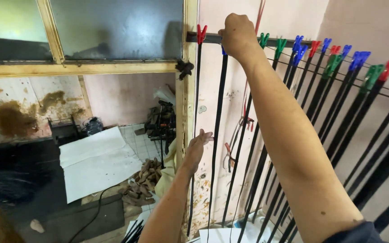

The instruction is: Skiving the ends of leather strips and hanging them on a rack with clothespins.

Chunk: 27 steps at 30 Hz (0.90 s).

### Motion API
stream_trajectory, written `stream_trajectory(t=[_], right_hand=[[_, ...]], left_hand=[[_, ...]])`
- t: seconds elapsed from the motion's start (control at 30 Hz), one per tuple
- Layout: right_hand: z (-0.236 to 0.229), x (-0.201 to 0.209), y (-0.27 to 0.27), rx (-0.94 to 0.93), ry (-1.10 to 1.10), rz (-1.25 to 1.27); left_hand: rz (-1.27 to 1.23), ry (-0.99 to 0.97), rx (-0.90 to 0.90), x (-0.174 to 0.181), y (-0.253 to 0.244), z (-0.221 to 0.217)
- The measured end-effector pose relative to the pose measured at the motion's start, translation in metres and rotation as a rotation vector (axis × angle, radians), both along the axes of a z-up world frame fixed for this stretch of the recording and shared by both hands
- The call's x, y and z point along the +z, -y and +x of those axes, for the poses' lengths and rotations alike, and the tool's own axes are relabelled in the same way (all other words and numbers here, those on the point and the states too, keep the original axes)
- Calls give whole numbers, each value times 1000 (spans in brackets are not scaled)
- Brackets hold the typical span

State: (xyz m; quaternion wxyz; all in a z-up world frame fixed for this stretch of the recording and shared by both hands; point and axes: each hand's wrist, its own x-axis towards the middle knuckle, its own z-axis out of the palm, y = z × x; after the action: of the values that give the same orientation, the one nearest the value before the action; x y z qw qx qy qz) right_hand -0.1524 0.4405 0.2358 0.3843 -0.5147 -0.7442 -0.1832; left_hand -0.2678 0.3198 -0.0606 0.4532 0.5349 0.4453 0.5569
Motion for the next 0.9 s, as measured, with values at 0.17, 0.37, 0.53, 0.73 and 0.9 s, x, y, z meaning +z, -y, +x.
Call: stream_trajectory(t=[0.17,0.37,0.53,0.73,0.9], right_hand=[[-13,0,-13,41,8,48],[-24,4,-25,77,-9,69],[-29,4,-42,119,41,149],[-29,7,-81,97,89,233],[-33,4,-66,203,3,234]], left_hand=[[12,1,19,-10,-28,-6],[14,-1,92,-25,-60,-10],[16,-19,77,-22,-59,-13],[62,-16,76,-21,-62,-14],[14,3,80,-18,-64,-16]])
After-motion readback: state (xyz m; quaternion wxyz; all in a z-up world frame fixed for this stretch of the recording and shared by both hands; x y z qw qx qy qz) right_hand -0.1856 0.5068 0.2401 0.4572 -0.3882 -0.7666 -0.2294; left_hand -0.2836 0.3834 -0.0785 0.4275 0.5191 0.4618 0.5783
